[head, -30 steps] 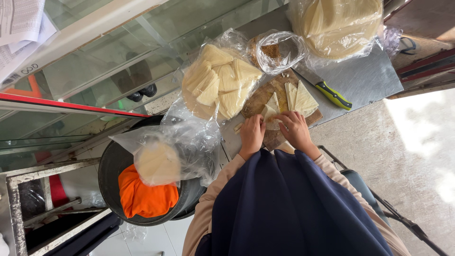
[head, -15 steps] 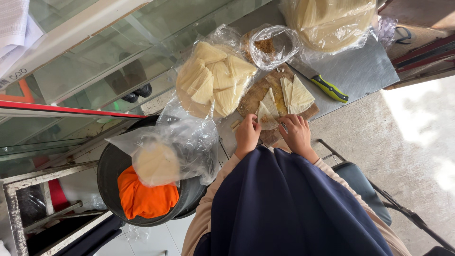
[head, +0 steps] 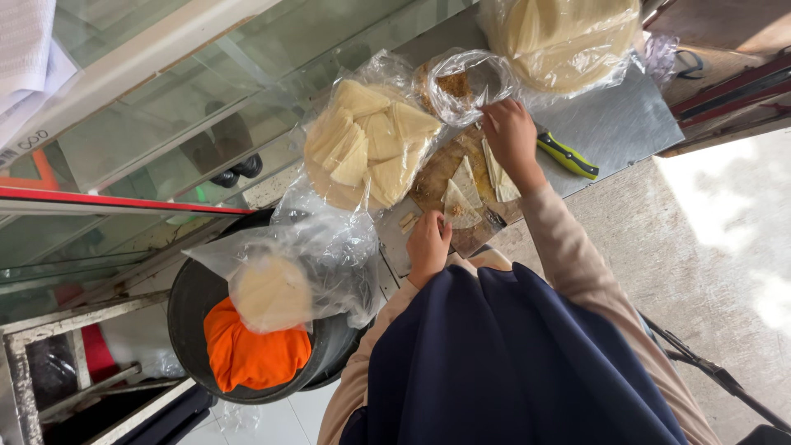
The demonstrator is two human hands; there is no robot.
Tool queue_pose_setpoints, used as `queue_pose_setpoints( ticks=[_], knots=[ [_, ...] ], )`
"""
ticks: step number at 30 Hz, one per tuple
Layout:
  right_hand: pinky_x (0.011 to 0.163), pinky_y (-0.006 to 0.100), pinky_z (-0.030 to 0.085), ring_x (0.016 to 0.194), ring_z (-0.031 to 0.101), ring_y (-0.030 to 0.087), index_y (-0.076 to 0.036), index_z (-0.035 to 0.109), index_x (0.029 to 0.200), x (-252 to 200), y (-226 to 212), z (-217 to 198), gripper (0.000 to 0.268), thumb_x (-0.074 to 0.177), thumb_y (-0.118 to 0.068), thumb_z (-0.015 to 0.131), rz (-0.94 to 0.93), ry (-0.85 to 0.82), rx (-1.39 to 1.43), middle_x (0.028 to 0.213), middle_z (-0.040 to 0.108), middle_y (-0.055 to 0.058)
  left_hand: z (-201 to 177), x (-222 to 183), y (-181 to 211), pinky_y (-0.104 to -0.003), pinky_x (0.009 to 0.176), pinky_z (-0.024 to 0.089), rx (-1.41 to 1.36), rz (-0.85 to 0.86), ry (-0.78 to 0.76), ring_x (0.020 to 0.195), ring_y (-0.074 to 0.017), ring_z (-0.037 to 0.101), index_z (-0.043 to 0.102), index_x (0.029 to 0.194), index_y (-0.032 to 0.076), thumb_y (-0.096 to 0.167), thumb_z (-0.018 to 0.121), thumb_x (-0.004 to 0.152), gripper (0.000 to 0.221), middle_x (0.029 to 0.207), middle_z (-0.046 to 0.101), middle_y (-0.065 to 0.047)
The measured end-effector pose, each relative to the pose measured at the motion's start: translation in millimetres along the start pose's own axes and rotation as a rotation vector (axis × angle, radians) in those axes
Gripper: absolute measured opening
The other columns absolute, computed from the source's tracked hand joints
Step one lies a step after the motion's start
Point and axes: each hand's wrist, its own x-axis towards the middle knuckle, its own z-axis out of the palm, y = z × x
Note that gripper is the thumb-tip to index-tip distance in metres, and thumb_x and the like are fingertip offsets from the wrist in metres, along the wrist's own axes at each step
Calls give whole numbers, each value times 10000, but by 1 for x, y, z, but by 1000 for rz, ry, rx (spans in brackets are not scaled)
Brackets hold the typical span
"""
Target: The person places a square wrapper on a wooden board, adds a small amount of filling from a container, and folds the wrapper into a triangle. They continue this process, handling several wrappers and filling portions by hand.
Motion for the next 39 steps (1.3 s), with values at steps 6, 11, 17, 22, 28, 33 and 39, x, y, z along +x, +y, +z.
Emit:
queue_pose_setpoints(
  ticks=[6,11,17,22,28,33,39],
  knots=[
    [831,410,558,1001,684,258,-137,780,820,85,55,98,88,835,-202,722,-167,-85,-383,904,746,38,-6,-7,-5,-414,717,525,-112,-24,51,886,-264,670,609,1161,136,194,703,920,266,958,638,-38],
    [728,402,578,909,741,239,-171,792,824,97,75,135,107,851,-142,693,-174,-223,-587,882,771,55,-22,-14,-14,-400,705,522,-108,-115,96,876,-255,662,617,1184,127,183,708,911,293,1007,651,-40],
    [648,426,573,790,740,301,-114,806,842,94,78,137,98,868,-187,746,49,-211,-403,849,759,128,-41,-15,-12,-364,679,526,-158,-213,118,762,-217,652,644,1181,151,172,686,913,272,1037,661,-20],
    [634,315,510,667,655,159,-41,807,958,81,70,107,186,908,-215,847,419,-156,490,813,717,95,-31,-11,-17,-369,689,528,-148,-138,89,779,-228,662,651,1144,155,163,711,920,232,981,666,-21],
    [535,222,440,601,525,54,-11,730,995,6,14,23,152,1023,-155,694,738,-275,1189,833,713,4,-19,-7,-4,-404,775,524,-128,82,53,936,-293,650,627,1119,117,156,744,903,248,986,628,-63],
    [597,307,524,656,665,109,-47,787,988,-100,-33,3,157,901,-178,786,282,-433,517,849,764,88,-14,-3,1,-420,808,513,-101,94,39,965,-313,641,615,1132,102,159,756,873,300,1017,627,-73],
    [724,387,532,789,663,269,-74,796,944,-137,-60,-2,143,870,-195,789,260,-331,220,845,713,83,-11,2,11,-429,811,518,-17,62,-5,984,-319,631,623,1105,102,146,764,842,302,1013,608,-81]
  ],
)
